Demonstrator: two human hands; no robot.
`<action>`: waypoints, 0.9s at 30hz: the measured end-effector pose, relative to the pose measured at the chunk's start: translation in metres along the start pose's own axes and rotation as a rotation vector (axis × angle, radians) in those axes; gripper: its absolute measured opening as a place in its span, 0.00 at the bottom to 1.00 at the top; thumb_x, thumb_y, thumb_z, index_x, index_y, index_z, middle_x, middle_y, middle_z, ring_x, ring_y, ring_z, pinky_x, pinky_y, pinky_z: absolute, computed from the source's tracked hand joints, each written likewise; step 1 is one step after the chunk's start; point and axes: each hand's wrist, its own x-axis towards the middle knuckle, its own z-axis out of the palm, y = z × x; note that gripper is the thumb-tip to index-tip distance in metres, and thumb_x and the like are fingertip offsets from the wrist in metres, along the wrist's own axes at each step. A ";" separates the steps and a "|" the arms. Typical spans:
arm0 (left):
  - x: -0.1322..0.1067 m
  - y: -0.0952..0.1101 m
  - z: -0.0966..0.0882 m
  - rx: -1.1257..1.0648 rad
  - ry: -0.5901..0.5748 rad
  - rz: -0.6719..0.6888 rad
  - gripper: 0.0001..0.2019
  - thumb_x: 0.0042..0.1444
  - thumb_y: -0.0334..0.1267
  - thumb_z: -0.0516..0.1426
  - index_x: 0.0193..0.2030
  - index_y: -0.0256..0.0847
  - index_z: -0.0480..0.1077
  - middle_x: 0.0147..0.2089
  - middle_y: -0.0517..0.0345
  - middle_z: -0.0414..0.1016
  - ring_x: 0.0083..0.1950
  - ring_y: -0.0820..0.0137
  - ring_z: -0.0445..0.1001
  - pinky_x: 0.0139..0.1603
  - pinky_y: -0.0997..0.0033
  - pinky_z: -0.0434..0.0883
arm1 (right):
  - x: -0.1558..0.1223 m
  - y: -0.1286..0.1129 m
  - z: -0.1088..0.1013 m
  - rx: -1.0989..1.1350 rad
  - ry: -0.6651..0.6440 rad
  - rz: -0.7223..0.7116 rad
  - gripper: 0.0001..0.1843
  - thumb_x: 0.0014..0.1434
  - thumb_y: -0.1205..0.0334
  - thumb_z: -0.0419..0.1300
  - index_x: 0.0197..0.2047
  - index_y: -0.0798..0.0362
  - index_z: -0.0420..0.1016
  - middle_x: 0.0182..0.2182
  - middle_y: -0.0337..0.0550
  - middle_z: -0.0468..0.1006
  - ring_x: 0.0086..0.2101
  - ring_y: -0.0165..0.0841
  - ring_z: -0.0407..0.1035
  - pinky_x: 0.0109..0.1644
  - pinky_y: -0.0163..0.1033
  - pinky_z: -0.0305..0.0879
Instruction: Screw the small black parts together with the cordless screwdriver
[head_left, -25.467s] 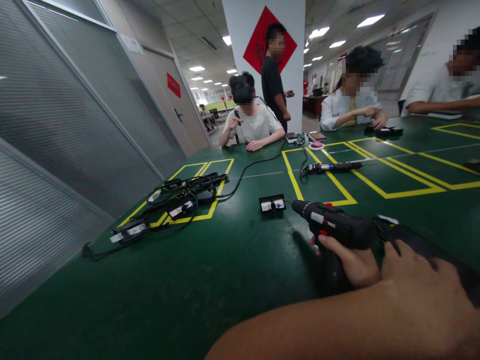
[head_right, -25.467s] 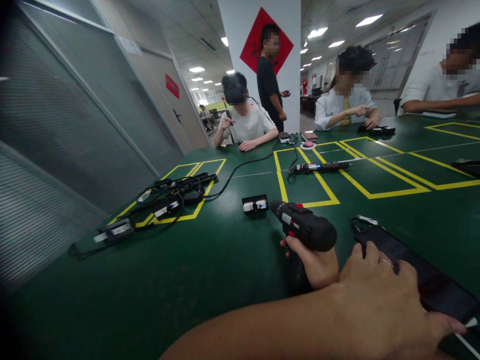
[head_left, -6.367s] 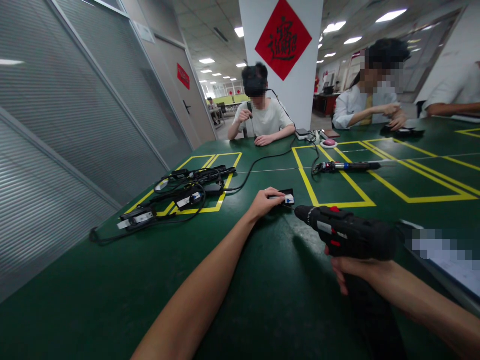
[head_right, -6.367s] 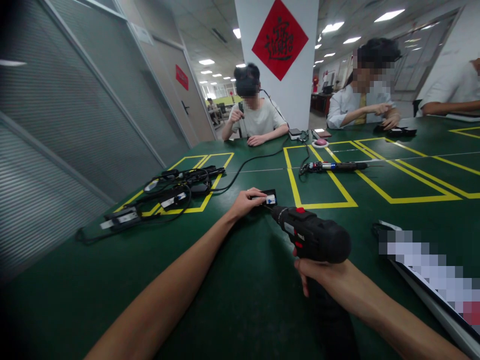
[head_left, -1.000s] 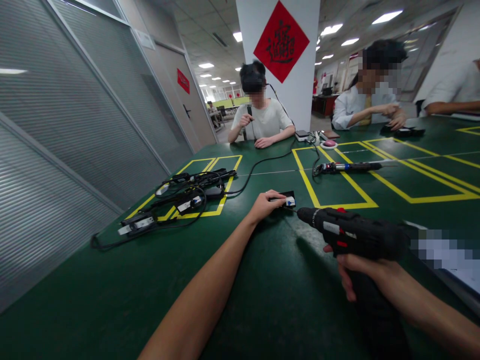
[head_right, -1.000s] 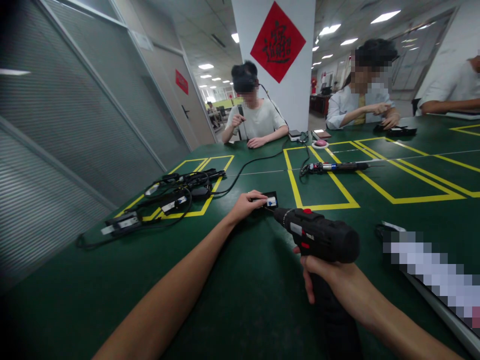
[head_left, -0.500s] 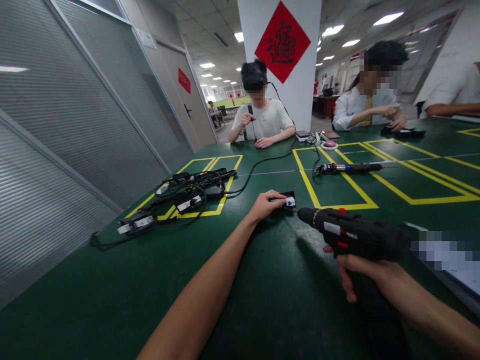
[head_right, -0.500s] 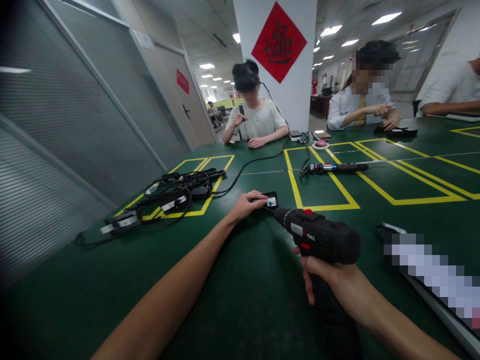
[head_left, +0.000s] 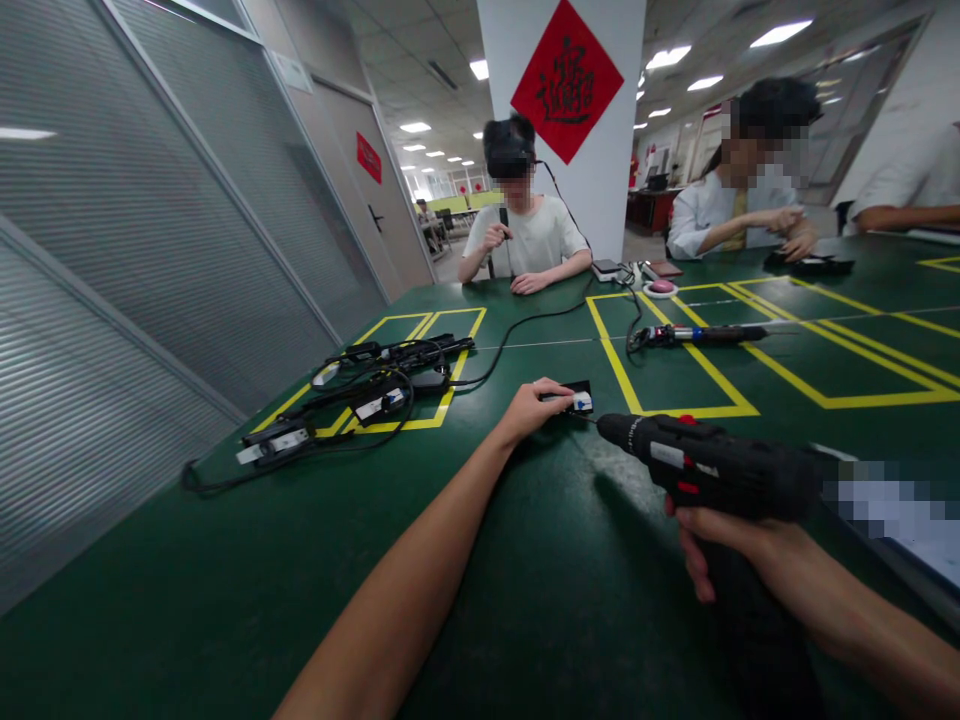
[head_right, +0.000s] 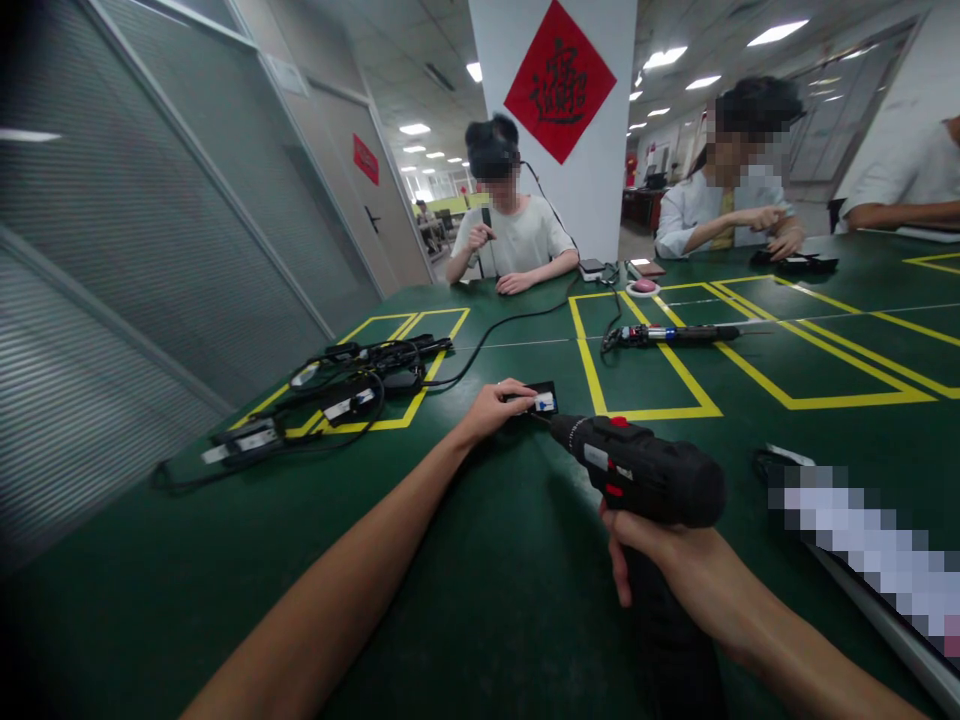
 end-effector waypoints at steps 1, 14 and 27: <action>0.000 0.000 0.000 -0.004 -0.001 -0.002 0.13 0.51 0.42 0.61 0.40 0.38 0.79 0.43 0.50 0.77 0.46 0.66 0.73 0.50 0.68 0.67 | 0.000 0.000 0.000 0.007 0.007 0.004 0.15 0.60 0.49 0.57 0.35 0.53 0.74 0.21 0.35 0.75 0.24 0.31 0.69 0.34 0.41 0.63; 0.000 -0.004 -0.001 0.002 0.009 0.014 0.14 0.51 0.44 0.61 0.41 0.38 0.79 0.44 0.50 0.77 0.46 0.66 0.73 0.51 0.68 0.67 | 0.000 0.002 0.001 0.024 0.017 0.004 0.14 0.59 0.48 0.57 0.41 0.50 0.73 0.21 0.34 0.74 0.23 0.32 0.70 0.34 0.42 0.64; 0.000 -0.008 0.001 0.010 0.038 0.052 0.13 0.51 0.43 0.61 0.39 0.38 0.79 0.40 0.51 0.77 0.43 0.67 0.73 0.47 0.68 0.68 | 0.000 0.003 -0.001 0.029 0.016 0.010 0.15 0.61 0.50 0.56 0.37 0.53 0.75 0.21 0.38 0.76 0.25 0.32 0.71 0.33 0.41 0.64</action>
